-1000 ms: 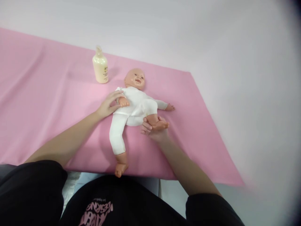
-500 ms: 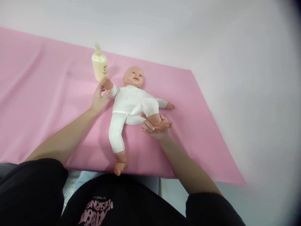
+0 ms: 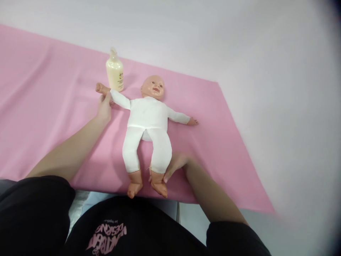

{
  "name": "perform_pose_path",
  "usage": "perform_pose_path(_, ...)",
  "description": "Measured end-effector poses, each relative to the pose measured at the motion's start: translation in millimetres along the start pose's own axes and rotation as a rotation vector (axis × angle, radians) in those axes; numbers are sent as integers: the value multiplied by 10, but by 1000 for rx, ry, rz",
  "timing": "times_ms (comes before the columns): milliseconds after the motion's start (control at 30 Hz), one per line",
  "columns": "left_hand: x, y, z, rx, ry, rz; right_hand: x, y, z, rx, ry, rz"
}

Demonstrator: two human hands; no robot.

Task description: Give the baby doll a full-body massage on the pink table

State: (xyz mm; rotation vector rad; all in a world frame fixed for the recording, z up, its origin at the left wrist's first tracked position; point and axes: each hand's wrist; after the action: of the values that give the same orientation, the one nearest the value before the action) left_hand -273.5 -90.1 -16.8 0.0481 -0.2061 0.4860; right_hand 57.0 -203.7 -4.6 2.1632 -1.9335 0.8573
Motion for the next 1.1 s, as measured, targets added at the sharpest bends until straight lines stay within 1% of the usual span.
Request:
perform_pose_path(200,-42,39,-114,90,59,-25,-15,28,48,-49,61,-128)
perform_pose_path(267,-52,33,-122,119,90,-21,-43,12,101,-71,159,-206)
perform_pose_path(333,-51,3,-103,166,125,-8,-85,-19,162,-126,300,-271)
perform_pose_path(400,-40,-51,-70,275,167,-36,-141,-51,214,-154,395,-339)
perform_pose_path(467,-22,-126,-39,420,223,-81,-209,-73,256,-198,432,-434)
perform_pose_path(500,-12,-170,-28,481,266,-101,-244,-76,273,-238,431,-490)
perform_pose_path(533,-4,-215,-20,532,321,-116,-280,-75,289,-298,432,-519)
perform_pose_path(567,3,-261,-14,573,385,-131,-314,-70,303,-367,438,-511)
perform_pose_path(600,8,-307,-9,610,451,-157,-345,-62,313,-431,444,-473)
perform_pose_path(633,13,-350,-3,648,513,-198,-372,-53,317,-483,448,-409)
perform_pose_path(733,29,-452,28,767,660,-373,-398,-39,273,-567,444,-218)
perform_pose_path(800,45,-491,54,849,735,-475,-355,-48,199,-614,489,-82)
perform_pose_path(867,66,-510,71,929,795,-546,-275,-68,115,-664,605,106)
perform_pose_path(900,76,-514,75,958,818,-569,-231,-79,77,-685,662,188)
perform_pose_path(933,87,-517,75,978,836,-588,-192,-86,46,-696,704,243)
perform_pose_path(1000,107,-519,64,990,848,-608,-143,-92,8,-701,739,297)
perform_pose_path(1100,132,-523,37,968,809,-605,-138,-81,-2,-683,749,372)
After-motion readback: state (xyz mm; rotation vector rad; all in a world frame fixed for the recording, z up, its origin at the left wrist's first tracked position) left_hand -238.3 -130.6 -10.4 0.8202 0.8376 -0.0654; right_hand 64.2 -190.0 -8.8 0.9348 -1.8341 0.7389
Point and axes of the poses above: each hand's wrist, its own y-axis towards the middle knuckle, its own x-axis out of the palm, z = x × y, and after that the axes turned 13 degrees about y, right-handed
